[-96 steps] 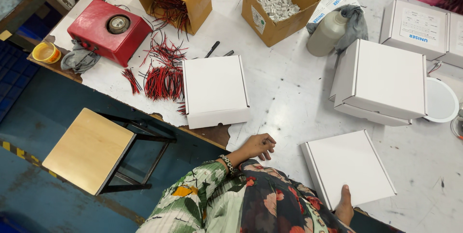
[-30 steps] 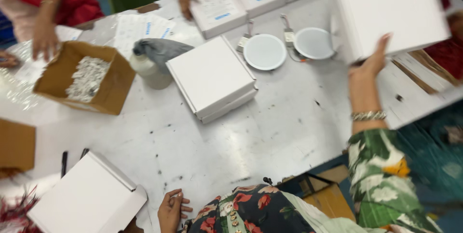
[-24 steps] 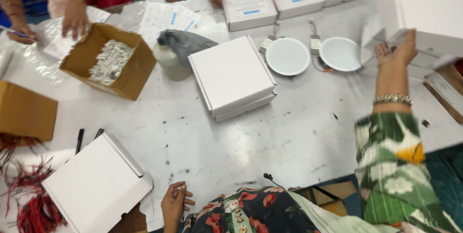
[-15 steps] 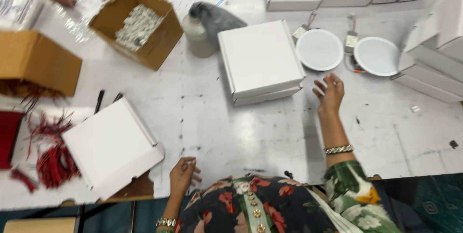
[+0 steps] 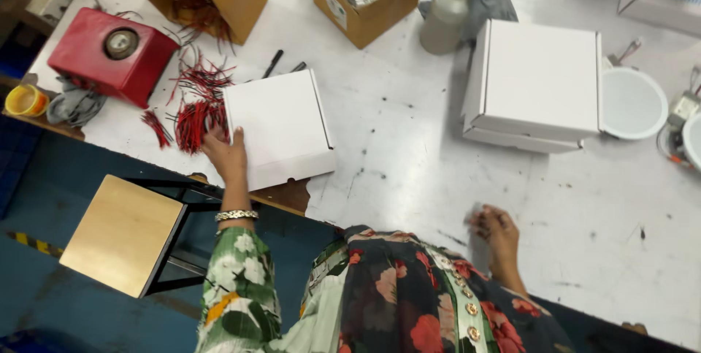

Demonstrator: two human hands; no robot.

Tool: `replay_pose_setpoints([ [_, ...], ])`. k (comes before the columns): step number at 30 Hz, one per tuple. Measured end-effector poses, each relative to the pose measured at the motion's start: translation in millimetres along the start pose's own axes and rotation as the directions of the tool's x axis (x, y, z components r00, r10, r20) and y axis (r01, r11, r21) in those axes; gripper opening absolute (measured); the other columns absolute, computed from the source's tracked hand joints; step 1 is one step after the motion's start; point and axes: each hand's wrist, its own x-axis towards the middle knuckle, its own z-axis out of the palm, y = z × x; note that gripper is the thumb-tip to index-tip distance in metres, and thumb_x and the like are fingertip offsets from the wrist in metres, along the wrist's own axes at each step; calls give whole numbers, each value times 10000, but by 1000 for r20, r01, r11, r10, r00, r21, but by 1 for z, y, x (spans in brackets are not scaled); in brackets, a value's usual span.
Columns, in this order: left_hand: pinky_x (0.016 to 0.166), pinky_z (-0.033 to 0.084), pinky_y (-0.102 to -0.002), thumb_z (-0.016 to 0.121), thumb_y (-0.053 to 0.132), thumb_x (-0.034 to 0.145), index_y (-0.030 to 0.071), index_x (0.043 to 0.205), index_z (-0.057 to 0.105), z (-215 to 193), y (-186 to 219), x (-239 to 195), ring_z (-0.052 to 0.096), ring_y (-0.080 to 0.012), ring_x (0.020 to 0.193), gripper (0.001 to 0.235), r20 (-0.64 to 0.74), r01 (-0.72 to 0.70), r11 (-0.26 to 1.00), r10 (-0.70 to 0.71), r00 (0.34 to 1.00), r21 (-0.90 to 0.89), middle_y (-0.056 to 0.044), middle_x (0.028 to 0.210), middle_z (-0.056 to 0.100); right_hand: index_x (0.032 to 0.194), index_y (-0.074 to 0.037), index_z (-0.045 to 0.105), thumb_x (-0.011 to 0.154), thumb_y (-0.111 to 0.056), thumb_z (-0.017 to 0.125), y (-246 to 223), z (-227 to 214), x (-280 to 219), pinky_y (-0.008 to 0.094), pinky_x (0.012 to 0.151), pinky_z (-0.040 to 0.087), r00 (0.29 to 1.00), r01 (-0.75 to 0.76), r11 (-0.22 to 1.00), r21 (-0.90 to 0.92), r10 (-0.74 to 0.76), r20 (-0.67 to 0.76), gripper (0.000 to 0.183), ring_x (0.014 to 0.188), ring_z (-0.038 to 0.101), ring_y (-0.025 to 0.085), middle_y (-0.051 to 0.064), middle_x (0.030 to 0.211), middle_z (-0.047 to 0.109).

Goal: The person packs round LED light fixtures into white cardboard boxes. She wraps each fixture in plastic, places it in a box, adds a power adapter, closes the box, and stacks it on the table.

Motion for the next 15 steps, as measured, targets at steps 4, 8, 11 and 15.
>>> replay_pose_setpoints([
  [4, 1061, 435, -480, 903, 428, 830, -77, 1486, 322, 6, -35, -6, 499, -461, 1270, 1012, 293, 224, 945, -290, 911, 237, -363, 1395, 475, 1215, -47, 643, 1012, -201, 609, 9, 38, -11, 351, 757, 569, 991, -75, 997, -23, 77, 111, 258, 887, 726, 232, 117, 1022, 731],
  [8, 1033, 523, -405, 890, 389, 736, -39, 1443, 444, 19, -40, -37, 669, -333, 1205, 939, 329, 67, 989, -20, 944, -130, -244, 1346, 654, 1259, -44, 637, 985, -248, 591, 3, 82, -17, 369, 805, 569, 960, -79, 973, -216, 133, 247, 345, 970, 737, 266, 150, 1100, 756],
  [11, 1057, 498, -465, 872, 459, 704, 90, 1480, 439, 17, -24, -50, 624, -317, 1261, 962, 399, 41, 988, 23, 917, -152, -150, 1365, 634, 1368, -47, 544, 962, -324, 584, -12, 126, -22, 378, 872, 565, 915, -33, 947, -320, 158, 371, 494, 1108, 710, 284, 152, 1256, 721],
  [15, 1111, 215, -694, 832, 522, 692, 235, 1512, 413, 20, -9, -55, 392, -404, 1392, 964, 540, 71, 982, -157, 827, 176, -6, 1411, 636, 1502, -49, 334, 938, -382, 606, -29, 183, -17, 415, 922, 556, 907, -48, 929, -368, 195, 373, 710, 1235, 647, 334, 166, 1446, 582],
])
